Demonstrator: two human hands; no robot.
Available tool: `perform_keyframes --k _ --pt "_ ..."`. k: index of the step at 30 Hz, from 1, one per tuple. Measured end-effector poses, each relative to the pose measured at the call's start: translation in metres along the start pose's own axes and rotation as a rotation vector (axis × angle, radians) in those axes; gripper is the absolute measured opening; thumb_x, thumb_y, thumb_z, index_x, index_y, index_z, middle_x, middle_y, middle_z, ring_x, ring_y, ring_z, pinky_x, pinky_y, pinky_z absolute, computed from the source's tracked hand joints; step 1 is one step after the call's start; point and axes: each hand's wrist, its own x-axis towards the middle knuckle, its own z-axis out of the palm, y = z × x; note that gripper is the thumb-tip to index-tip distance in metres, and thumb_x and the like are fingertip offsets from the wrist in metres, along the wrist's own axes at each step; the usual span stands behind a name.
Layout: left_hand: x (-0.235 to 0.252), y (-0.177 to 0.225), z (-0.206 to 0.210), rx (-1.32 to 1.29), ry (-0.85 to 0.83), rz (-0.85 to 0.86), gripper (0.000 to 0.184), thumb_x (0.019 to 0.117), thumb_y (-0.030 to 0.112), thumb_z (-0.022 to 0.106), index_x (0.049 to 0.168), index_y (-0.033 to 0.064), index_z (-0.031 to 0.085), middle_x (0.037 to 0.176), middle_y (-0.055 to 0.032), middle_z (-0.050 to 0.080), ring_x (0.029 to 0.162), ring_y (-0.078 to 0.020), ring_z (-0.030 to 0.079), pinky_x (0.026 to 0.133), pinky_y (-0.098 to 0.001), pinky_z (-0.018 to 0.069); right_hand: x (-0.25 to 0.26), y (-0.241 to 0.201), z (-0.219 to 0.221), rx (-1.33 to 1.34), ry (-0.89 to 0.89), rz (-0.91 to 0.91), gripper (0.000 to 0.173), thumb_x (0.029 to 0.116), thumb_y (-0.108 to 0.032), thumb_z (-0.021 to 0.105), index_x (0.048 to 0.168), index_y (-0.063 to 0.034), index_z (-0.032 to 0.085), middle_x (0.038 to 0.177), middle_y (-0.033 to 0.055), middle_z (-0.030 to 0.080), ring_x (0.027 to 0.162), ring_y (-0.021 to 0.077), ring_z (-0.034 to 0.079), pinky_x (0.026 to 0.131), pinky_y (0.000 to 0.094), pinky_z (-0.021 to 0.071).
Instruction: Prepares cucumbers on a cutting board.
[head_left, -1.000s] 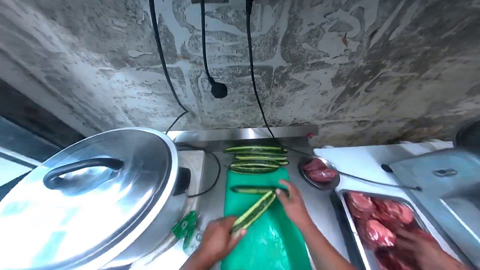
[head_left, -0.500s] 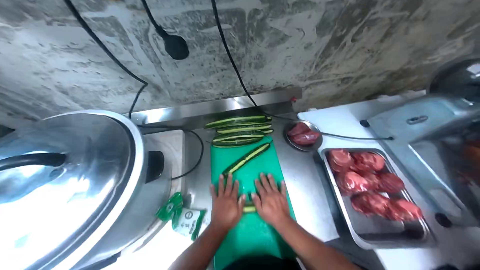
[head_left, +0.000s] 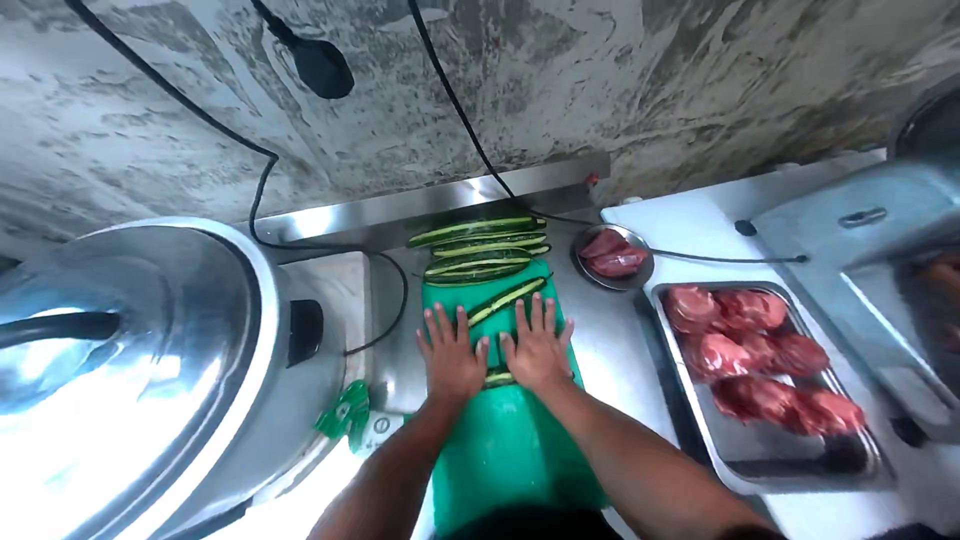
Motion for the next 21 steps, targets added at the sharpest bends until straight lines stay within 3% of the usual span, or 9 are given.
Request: perform_keyframes --k 3,6,8,10,13,15,17,19,21 --pt "-0.012 -0.001 0.002 0.012 0.117 0.063 0.084 0.0994 0.068 0.022 0.163 0.0146 0.028 0.170 -0.0234 0.012 0.156 -0.0470 0.008 0.120 -0.0724 0.0104 -0.009 -0.002 0.001 -0.033 0.021 -0.028 0.072 0.1021 -0.061 0.023 0.166 -0.0277 0.017 0.174 0.0060 0.000 0.159 0.0362 -0.006 0.118 0.0759 -0.0003" --pt "-0.084 -0.004 0.014 0.020 0.130 0.234 0.078 0.0992 0.069 0.021 0.156 0.0217 0.044 0.164 -0.0193 0.033 0.152 -0.0453 0.028 0.118 -0.0723 0.0223 -0.076 0.016 0.032 -0.065 0.088 -0.202 0.067 0.1025 -0.060 0.022 0.156 -0.0264 0.045 0.168 0.0006 0.031 0.157 0.0353 0.020 0.116 0.0783 0.0122" --pt "-0.099 -0.005 0.018 0.035 0.171 0.318 0.073 0.0997 0.068 0.021 0.151 0.0259 0.051 0.161 -0.0159 0.041 0.149 -0.0436 0.036 0.115 -0.0721 0.0270 -0.094 0.023 0.045 -0.062 0.187 -0.267 0.067 0.1027 -0.059 0.023 0.153 -0.0238 0.050 0.165 -0.0006 0.039 0.154 0.0349 0.029 0.112 0.0799 0.0179" --pt "-0.075 -0.002 0.012 0.067 0.120 0.308 0.074 0.1004 0.067 0.019 0.154 0.0255 0.048 0.163 -0.0153 0.037 0.150 -0.0440 0.033 0.115 -0.0718 0.0259 -0.076 0.018 0.031 -0.073 0.129 -0.228 0.067 0.1033 -0.058 0.021 0.157 -0.0250 0.043 0.167 0.0011 0.033 0.156 0.0354 0.025 0.114 0.0789 0.0163" --pt "-0.013 0.005 -0.003 0.052 -0.008 0.105 0.080 0.0998 0.068 0.019 0.161 0.0204 0.034 0.169 -0.0212 0.017 0.155 -0.0472 0.015 0.119 -0.0738 0.0117 -0.016 -0.005 0.001 -0.013 -0.035 -0.025 0.068 0.1039 -0.057 0.022 0.165 -0.0269 0.021 0.174 0.0045 0.007 0.159 0.0362 0.000 0.117 0.0774 0.0005" --pt "-0.003 0.004 -0.002 0.056 0.013 0.062 0.080 0.0989 0.069 0.019 0.163 0.0211 0.028 0.171 -0.0197 0.011 0.157 -0.0449 0.009 0.120 -0.0722 0.0085 -0.005 -0.009 -0.001 -0.005 -0.045 0.017 0.071 0.1027 -0.057 0.023 0.166 -0.0271 0.015 0.174 0.0042 0.000 0.159 0.0355 -0.006 0.117 0.0768 -0.0029" --pt "-0.028 0.001 0.003 0.049 0.053 0.135 0.081 0.0990 0.069 0.019 0.162 0.0195 0.033 0.169 -0.0200 0.019 0.155 -0.0455 0.016 0.120 -0.0717 0.0147 -0.031 -0.003 0.006 -0.023 -0.059 -0.057 0.070 0.1030 -0.058 0.019 0.165 -0.0251 0.023 0.174 0.0024 0.009 0.160 0.0346 0.001 0.118 0.0764 -0.0010" --pt "-0.071 -0.006 0.012 0.011 0.097 0.256 0.078 0.1007 0.067 0.019 0.157 0.0184 0.044 0.165 -0.0169 0.034 0.152 -0.0419 0.029 0.119 -0.0692 0.0227 -0.073 0.011 0.027 -0.028 0.034 -0.177 0.070 0.1032 -0.059 0.017 0.156 -0.0233 0.045 0.167 -0.0013 0.033 0.157 0.0339 0.022 0.117 0.0776 0.0098" --pt "-0.092 -0.010 0.017 -0.015 0.113 0.323 0.077 0.1019 0.066 0.018 0.153 0.0167 0.048 0.162 -0.0125 0.040 0.151 -0.0352 0.035 0.119 -0.0651 0.0266 -0.095 0.019 0.040 -0.020 0.102 -0.238 0.068 0.1037 -0.058 0.019 0.152 -0.0232 0.051 0.163 -0.0035 0.041 0.154 0.0326 0.030 0.115 0.0778 0.0141"
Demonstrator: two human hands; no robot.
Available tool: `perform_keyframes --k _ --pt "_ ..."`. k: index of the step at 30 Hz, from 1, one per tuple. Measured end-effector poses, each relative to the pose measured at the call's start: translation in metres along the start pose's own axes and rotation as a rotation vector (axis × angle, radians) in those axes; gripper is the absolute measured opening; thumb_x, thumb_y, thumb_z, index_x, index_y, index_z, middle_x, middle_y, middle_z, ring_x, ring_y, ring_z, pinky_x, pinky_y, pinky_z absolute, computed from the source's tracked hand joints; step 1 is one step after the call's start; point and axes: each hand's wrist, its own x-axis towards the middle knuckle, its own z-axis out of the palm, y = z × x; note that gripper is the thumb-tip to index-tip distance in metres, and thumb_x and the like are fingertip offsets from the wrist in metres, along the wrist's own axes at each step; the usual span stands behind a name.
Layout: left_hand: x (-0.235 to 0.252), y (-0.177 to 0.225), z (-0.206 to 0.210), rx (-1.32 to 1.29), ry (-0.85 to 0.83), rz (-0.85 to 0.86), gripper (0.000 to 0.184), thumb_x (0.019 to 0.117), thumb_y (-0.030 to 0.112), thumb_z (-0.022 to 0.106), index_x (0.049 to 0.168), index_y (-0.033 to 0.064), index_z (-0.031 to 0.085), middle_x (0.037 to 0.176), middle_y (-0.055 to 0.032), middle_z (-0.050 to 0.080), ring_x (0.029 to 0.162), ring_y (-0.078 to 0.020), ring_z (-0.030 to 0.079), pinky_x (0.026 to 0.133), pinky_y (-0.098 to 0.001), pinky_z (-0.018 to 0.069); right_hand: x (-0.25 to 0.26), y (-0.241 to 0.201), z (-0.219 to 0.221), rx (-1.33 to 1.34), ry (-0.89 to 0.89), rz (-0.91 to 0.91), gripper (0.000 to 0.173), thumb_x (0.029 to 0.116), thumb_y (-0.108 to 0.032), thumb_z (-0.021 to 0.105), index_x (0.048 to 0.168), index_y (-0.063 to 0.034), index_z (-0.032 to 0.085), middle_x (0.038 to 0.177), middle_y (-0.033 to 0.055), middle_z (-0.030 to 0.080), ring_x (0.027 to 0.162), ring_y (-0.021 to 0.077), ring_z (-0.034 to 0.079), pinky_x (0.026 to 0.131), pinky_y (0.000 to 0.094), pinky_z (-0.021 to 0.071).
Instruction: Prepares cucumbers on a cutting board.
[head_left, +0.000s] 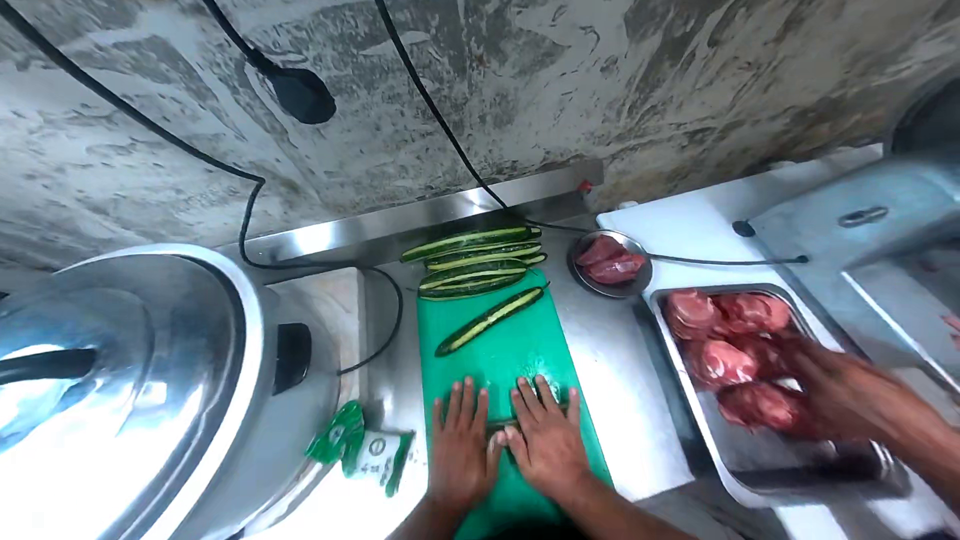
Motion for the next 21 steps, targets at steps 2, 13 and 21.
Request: perform_keyframes --k 2,13,21 --pt "0.019 -0.002 -0.001 0.014 -0.061 -0.036 0.079 0.1023 0.063 0.017 0.155 0.0122 0.045 0.164 -0.0134 0.036 0.153 -0.0340 0.031 0.122 -0.0632 0.0229 0.018 -0.002 -0.009 0.000 -0.096 0.036 0.067 0.1043 -0.057 0.016 0.157 -0.0247 0.043 0.167 -0.0040 0.034 0.156 0.0312 0.025 0.117 0.0763 0.0097" --pt "-0.021 -0.008 0.002 -0.083 -0.005 -0.050 0.085 0.1003 0.068 0.024 0.155 0.0047 0.044 0.165 -0.0164 0.034 0.154 -0.0410 0.026 0.121 -0.0663 0.0205 0.004 0.031 -0.006 0.029 -0.061 0.055 0.069 0.1014 -0.066 0.022 0.157 -0.0301 0.043 0.169 -0.0040 0.029 0.158 0.0307 0.019 0.118 0.0763 0.0102" --pt "0.093 -0.024 -0.009 -0.011 -0.111 -0.353 0.088 0.0971 0.073 0.021 0.165 0.0160 0.022 0.171 -0.0218 0.006 0.157 -0.0456 0.002 0.122 -0.0699 0.0053 0.114 0.022 -0.033 -0.011 -0.088 0.296 0.074 0.1019 -0.064 0.022 0.166 -0.0259 0.019 0.174 0.0026 0.003 0.160 0.0301 -0.002 0.119 0.0752 -0.0003"
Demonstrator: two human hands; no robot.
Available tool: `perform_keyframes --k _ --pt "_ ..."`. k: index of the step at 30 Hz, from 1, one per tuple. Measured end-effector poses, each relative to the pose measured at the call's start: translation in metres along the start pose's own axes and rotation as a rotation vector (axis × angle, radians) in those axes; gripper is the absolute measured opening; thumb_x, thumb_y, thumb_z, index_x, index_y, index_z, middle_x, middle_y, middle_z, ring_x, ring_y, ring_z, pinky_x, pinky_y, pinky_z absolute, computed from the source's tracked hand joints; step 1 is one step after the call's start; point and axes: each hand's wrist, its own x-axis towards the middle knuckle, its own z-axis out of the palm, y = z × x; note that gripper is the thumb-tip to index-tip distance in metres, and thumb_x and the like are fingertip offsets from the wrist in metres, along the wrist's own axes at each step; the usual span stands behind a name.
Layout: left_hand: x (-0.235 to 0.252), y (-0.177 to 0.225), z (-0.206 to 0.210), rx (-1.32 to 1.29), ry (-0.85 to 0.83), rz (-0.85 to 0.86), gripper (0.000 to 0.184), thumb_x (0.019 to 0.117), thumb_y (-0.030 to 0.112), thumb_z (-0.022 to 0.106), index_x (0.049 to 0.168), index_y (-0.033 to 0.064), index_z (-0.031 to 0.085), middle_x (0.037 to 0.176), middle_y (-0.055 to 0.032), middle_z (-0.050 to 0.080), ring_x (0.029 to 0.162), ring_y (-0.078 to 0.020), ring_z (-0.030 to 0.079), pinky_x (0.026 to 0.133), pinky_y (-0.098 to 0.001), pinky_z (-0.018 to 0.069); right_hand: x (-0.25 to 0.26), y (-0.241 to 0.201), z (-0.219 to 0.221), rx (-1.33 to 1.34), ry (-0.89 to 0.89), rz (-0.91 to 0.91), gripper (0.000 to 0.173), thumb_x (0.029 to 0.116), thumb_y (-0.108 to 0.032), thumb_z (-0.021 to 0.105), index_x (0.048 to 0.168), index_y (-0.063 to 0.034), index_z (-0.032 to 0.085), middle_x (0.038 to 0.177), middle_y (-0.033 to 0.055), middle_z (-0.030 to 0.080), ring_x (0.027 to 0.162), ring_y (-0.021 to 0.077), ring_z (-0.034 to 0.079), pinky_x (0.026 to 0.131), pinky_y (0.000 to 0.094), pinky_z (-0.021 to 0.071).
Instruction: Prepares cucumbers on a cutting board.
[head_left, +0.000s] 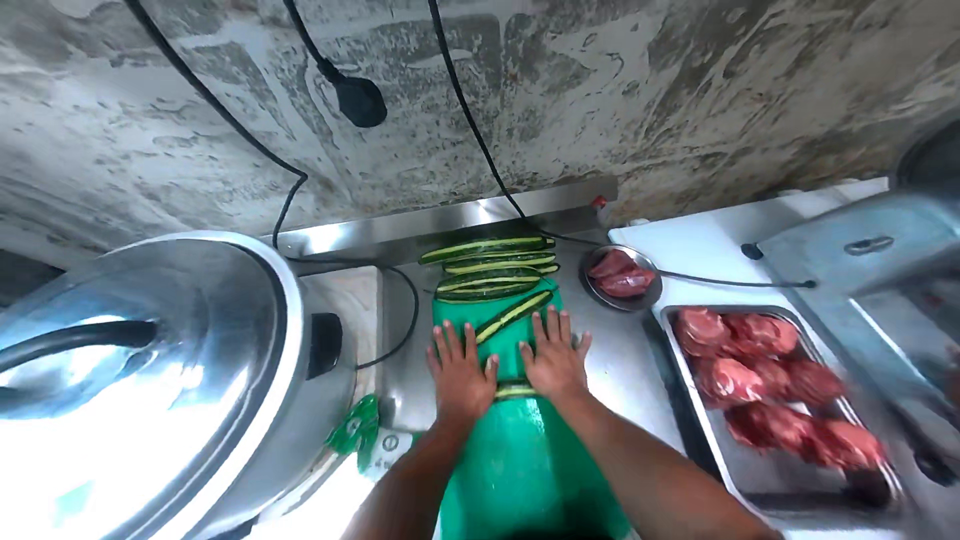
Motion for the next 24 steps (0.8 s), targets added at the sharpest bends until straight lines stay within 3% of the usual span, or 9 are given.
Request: perform_keyframes --k 2,4,6,8,11,15,18,21,24 --pt "-0.036 -0.007 0.006 -0.010 0.060 0.118 0.088 0.0963 0.075 0.023 0.161 0.0170 0.033 0.169 -0.0210 0.020 0.156 -0.0461 0.014 0.121 -0.0698 0.0138 -0.038 0.010 0.015 -0.014 0.098 -0.112 0.077 0.1004 -0.067 0.022 0.165 -0.0252 0.024 0.173 0.0020 0.013 0.160 0.0316 0.007 0.118 0.0770 0.0062" --pt "-0.085 -0.016 0.018 -0.030 0.151 0.261 0.083 0.0962 0.076 0.026 0.156 0.0218 0.045 0.165 -0.0180 0.032 0.153 -0.0460 0.025 0.118 -0.0704 0.0225 -0.088 0.026 0.038 -0.008 0.210 -0.238 0.078 0.0991 -0.069 0.027 0.159 -0.0202 0.041 0.168 0.0040 0.031 0.156 0.0347 0.024 0.114 0.0792 0.0162" --pt "-0.105 -0.020 0.023 -0.051 0.158 0.313 0.080 0.0958 0.076 0.030 0.154 0.0236 0.049 0.164 -0.0191 0.034 0.151 -0.0479 0.027 0.117 -0.0712 0.0244 -0.107 0.034 0.048 0.004 0.226 -0.283 0.079 0.0985 -0.070 0.029 0.155 -0.0180 0.047 0.166 0.0047 0.036 0.155 0.0351 0.028 0.113 0.0796 0.0158" --pt "-0.080 -0.018 0.021 -0.013 0.143 0.279 0.084 0.0955 0.078 0.025 0.156 0.0235 0.044 0.166 -0.0178 0.030 0.153 -0.0449 0.024 0.119 -0.0690 0.0214 -0.083 0.026 0.044 -0.029 0.204 -0.217 0.080 0.0972 -0.073 0.025 0.156 -0.0231 0.045 0.167 0.0028 0.033 0.156 0.0336 0.026 0.115 0.0773 0.0149" --pt "-0.002 -0.005 -0.002 -0.038 0.046 0.147 0.089 0.0948 0.077 0.026 0.162 0.0191 0.032 0.170 -0.0217 0.016 0.156 -0.0475 0.011 0.122 -0.0701 0.0108 -0.018 0.002 0.009 0.028 0.116 -0.003 0.084 0.0977 -0.072 0.022 0.165 -0.0231 0.022 0.173 0.0079 0.011 0.159 0.0372 0.006 0.117 0.0769 0.0050" --pt "0.060 0.010 -0.036 -0.123 0.022 0.157 0.083 0.0970 0.074 0.031 0.162 0.0230 0.031 0.172 -0.0155 0.013 0.157 -0.0435 0.004 0.123 -0.0676 0.0064 0.000 -0.007 0.001 0.156 0.344 -0.024 0.076 0.1005 -0.062 0.033 0.162 -0.0156 0.034 0.170 0.0113 0.023 0.158 0.0394 0.014 0.116 0.0785 0.0077" --pt "0.098 0.006 -0.044 -0.205 0.072 0.161 0.076 0.0982 0.059 0.048 0.159 0.0133 0.039 0.169 -0.0145 0.025 0.157 -0.0413 0.013 0.124 -0.0642 0.0109 -0.051 -0.005 0.011 0.234 0.358 -0.250 0.067 0.0998 -0.057 0.048 0.152 -0.0148 0.052 0.164 0.0157 0.036 0.154 0.0451 0.025 0.113 0.0818 0.0122" --pt "0.132 -0.005 -0.047 -0.166 -0.003 0.116 0.070 0.0993 0.047 0.053 0.158 0.0128 0.038 0.169 -0.0132 0.024 0.157 -0.0376 0.015 0.125 -0.0603 0.0138 -0.085 0.004 0.030 0.175 0.268 -0.361 0.048 0.1029 -0.037 0.048 0.148 -0.0231 0.057 0.161 0.0067 0.044 0.152 0.0443 0.029 0.112 0.0822 0.0139" --pt "0.151 -0.006 -0.054 -0.105 0.021 0.130 0.058 0.0975 0.042 0.057 0.147 0.0120 0.054 0.155 -0.0159 0.046 0.143 -0.0371 0.042 0.115 -0.0536 0.0386 -0.080 0.008 0.036 0.113 0.261 -0.411 0.049 0.1010 -0.021 0.049 0.149 -0.0248 0.055 0.158 -0.0034 0.049 0.152 0.0375 0.033 0.112 0.0818 0.0148"
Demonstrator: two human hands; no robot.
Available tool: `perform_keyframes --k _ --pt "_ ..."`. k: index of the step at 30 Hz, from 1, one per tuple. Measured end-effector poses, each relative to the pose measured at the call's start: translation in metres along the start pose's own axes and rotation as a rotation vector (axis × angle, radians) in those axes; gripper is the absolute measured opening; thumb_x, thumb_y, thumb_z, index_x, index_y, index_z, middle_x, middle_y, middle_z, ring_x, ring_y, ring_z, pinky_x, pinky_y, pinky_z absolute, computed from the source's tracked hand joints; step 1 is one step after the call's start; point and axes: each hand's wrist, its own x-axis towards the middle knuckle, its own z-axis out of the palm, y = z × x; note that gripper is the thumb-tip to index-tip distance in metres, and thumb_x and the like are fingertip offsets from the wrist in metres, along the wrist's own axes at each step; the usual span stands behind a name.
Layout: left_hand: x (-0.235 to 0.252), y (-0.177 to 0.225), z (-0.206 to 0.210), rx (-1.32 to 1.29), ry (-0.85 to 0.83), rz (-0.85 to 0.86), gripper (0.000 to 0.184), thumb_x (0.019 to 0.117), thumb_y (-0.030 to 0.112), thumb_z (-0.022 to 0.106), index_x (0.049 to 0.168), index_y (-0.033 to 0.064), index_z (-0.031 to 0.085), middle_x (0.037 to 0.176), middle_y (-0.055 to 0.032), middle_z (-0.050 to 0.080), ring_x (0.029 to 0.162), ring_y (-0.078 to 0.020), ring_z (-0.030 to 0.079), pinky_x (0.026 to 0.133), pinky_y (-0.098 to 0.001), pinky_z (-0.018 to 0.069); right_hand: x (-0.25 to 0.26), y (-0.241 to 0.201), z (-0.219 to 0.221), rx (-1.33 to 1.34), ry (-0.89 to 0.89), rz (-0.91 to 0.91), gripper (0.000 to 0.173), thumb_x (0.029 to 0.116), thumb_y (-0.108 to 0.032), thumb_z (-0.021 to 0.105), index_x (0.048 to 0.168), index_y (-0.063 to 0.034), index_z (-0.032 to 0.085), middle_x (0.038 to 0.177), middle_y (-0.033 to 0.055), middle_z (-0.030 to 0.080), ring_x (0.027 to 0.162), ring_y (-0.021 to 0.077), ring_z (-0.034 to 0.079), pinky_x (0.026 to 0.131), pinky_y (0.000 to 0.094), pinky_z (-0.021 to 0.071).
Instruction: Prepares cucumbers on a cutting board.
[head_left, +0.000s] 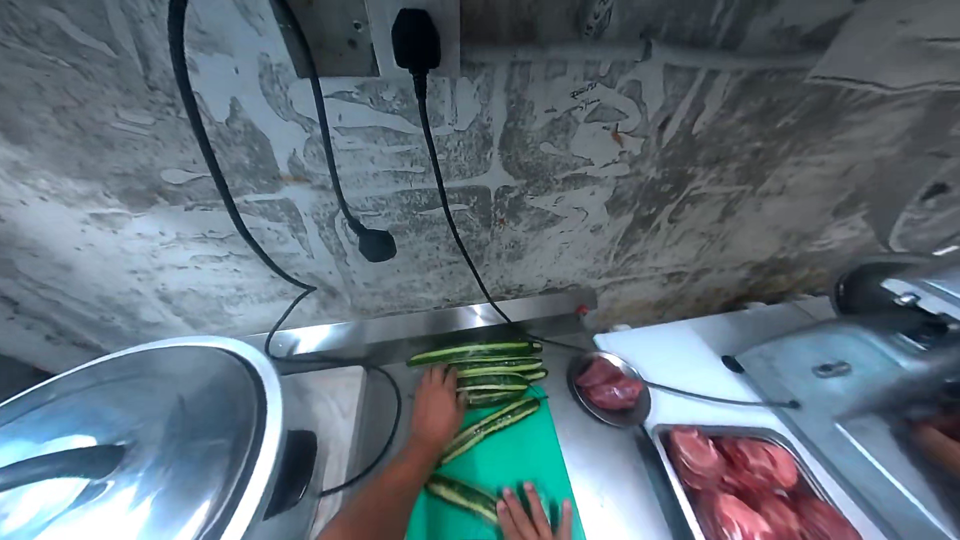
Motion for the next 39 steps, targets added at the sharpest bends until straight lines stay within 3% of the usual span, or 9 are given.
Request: perform_keyframes --k 7,11,13,16,20,24,28,34,39 --pt "-0.018 0.002 -0.015 0.132 -0.237 0.086 0.063 0.1055 0.053 0.039 0.138 0.0021 0.056 0.137 -0.0216 0.061 0.135 -0.0400 0.052 0.112 -0.0564 0.0413 0.067 0.018 0.010 -0.108 0.060 0.020 0.052 0.0964 -0.018 0.057 0.145 -0.0366 0.059 0.160 -0.0043 0.046 0.151 0.0320 0.037 0.114 0.0714 0.0286" --pt "-0.055 0.008 -0.042 0.059 -0.186 0.035 0.063 0.1058 0.056 0.037 0.132 0.0040 0.060 0.112 -0.0210 0.071 0.107 -0.0397 0.070 0.092 -0.0571 0.0554 0.101 0.018 0.012 -0.128 0.041 0.113 0.052 0.0978 -0.020 0.055 0.144 -0.0422 0.057 0.166 -0.0002 0.036 0.155 0.0346 0.027 0.117 0.0701 0.0259" --pt "-0.087 0.006 -0.051 0.030 -0.143 0.017 0.063 0.1045 0.059 0.037 0.130 0.0079 0.063 0.105 -0.0175 0.074 0.099 -0.0368 0.073 0.087 -0.0555 0.0572 0.115 0.020 0.006 -0.004 0.026 0.189 0.043 0.1017 -0.026 0.051 0.142 -0.0358 0.061 0.167 0.0033 0.034 0.156 0.0334 0.025 0.121 0.0657 0.0222" --pt "-0.149 -0.011 -0.038 -0.008 -0.042 0.075 0.058 0.1020 0.059 0.046 0.122 0.0097 0.070 0.096 -0.0144 0.076 0.088 -0.0336 0.075 0.078 -0.0539 0.0600 0.115 0.031 -0.014 0.530 0.200 0.352 0.036 0.0990 -0.015 0.054 0.130 -0.0044 0.069 0.159 0.0157 0.044 0.152 0.0300 0.035 0.125 0.0496 0.0301" --pt "-0.224 -0.030 0.014 -0.036 0.091 0.221 0.053 0.1000 0.057 0.052 0.109 0.0096 0.074 0.087 -0.0094 0.075 0.079 -0.0261 0.075 0.068 -0.0465 0.0623 0.065 0.038 -0.044 0.810 0.191 0.488 0.041 0.1040 -0.013 0.043 0.140 -0.0056 0.061 0.146 0.0115 0.059 0.137 0.0197 0.055 0.116 0.0408 0.0442" --pt "-0.249 -0.024 0.050 0.001 0.107 0.344 0.047 0.1008 0.058 0.051 0.109 0.0168 0.073 0.116 -0.0061 0.071 0.109 -0.0257 0.068 0.092 -0.0462 0.0571 0.010 0.021 -0.038 0.675 -0.036 0.340 0.046 0.1067 -0.032 0.041 0.140 -0.0093 0.063 0.145 0.0085 0.061 0.137 0.0176 0.055 0.116 0.0411 0.0442" --pt "-0.237 -0.002 0.057 0.070 -0.012 0.206 0.062 0.1039 0.062 0.025 0.140 0.0274 0.061 0.160 -0.0073 0.044 0.149 -0.0352 0.038 0.116 -0.0666 0.0297 -0.001 0.005 -0.015 0.023 -0.326 0.219 0.066 0.1059 -0.057 0.016 0.157 -0.0259 0.043 0.169 -0.0058 0.030 0.159 0.0274 0.017 0.123 0.0670 0.0105" --pt "-0.178 0.005 0.047 0.125 -0.149 -0.011 0.081 0.0998 0.070 0.018 0.163 0.0212 0.029 0.172 -0.0161 0.010 0.158 -0.0421 0.004 0.121 -0.0721 0.0068 0.063 0.006 -0.018 -0.101 -0.290 0.264 0.070 0.1033 -0.060 0.023 0.164 -0.0258 0.026 0.174 -0.0003 0.009 0.160 0.0298 -0.002 0.120 0.0731 0.0002" --pt "-0.256 0.001 0.068 0.034 0.014 0.228 0.082 0.1011 0.068 0.023 0.156 0.0097 0.044 0.165 -0.0129 0.034 0.154 -0.0365 0.027 0.121 -0.0663 0.0228 -0.033 -0.001 0.000 -0.017 -0.135 0.062 0.064 0.1052 -0.057 0.024 0.158 -0.0247 0.041 0.168 -0.0033 0.032 0.157 0.0318 0.021 0.120 0.0704 0.0198"
